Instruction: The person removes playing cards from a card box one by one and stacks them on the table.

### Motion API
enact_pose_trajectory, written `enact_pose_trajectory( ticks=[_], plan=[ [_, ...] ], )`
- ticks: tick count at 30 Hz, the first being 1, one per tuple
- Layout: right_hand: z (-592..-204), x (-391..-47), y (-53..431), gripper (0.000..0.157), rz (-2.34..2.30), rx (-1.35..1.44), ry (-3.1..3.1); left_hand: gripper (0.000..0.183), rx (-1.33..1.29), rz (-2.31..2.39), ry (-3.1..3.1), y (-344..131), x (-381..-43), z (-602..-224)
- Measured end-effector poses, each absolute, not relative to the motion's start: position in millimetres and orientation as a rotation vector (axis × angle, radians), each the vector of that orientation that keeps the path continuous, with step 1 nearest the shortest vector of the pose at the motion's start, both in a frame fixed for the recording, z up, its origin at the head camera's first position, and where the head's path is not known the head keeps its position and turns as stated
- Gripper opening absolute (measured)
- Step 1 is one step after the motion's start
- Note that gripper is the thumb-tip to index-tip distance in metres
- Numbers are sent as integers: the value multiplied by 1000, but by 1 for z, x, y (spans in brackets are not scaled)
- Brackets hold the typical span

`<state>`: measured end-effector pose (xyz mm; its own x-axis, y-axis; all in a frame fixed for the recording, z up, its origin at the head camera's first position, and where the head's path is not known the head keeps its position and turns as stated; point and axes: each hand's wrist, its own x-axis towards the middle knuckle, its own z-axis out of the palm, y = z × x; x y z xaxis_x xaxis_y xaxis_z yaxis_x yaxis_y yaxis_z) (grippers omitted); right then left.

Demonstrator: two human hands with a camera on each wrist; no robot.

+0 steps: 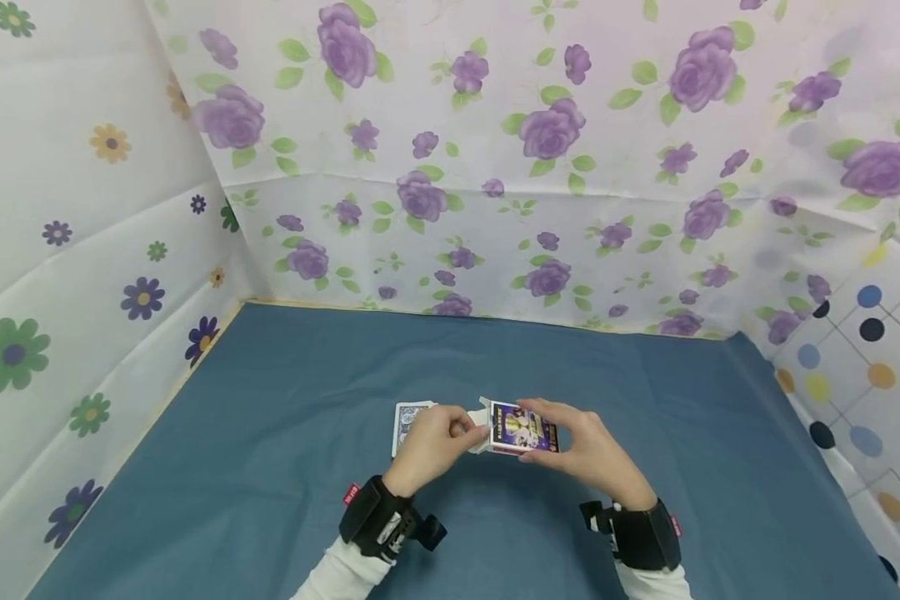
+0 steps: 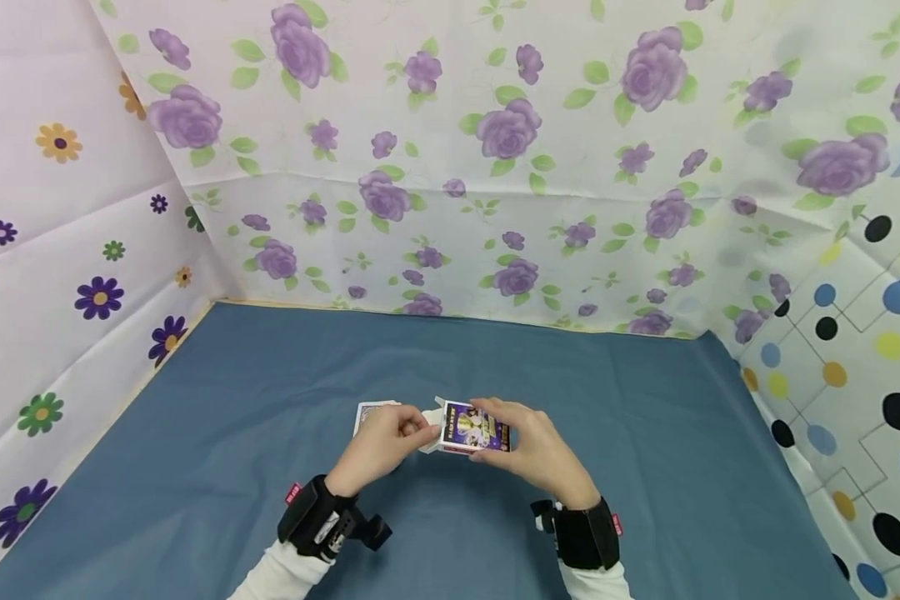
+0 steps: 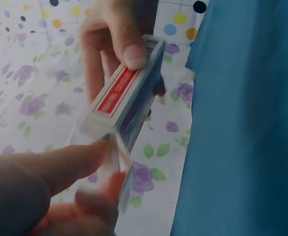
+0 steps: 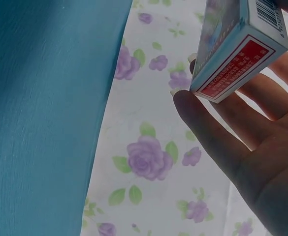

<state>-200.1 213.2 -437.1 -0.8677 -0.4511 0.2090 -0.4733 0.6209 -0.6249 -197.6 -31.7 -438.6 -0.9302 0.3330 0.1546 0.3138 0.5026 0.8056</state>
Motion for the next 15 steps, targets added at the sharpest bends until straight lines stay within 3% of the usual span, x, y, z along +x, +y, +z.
enact_pose_trajectory(
  ticks=[8,15],
  plan=[
    [-435,-198,204,67,1087,840,-2825,14,605,1393,2694,-32,-195,-442],
    [-437,-199,201,66,1078,834,-2835,11,461,1546,2466,-33,-201,-444]
  ],
)
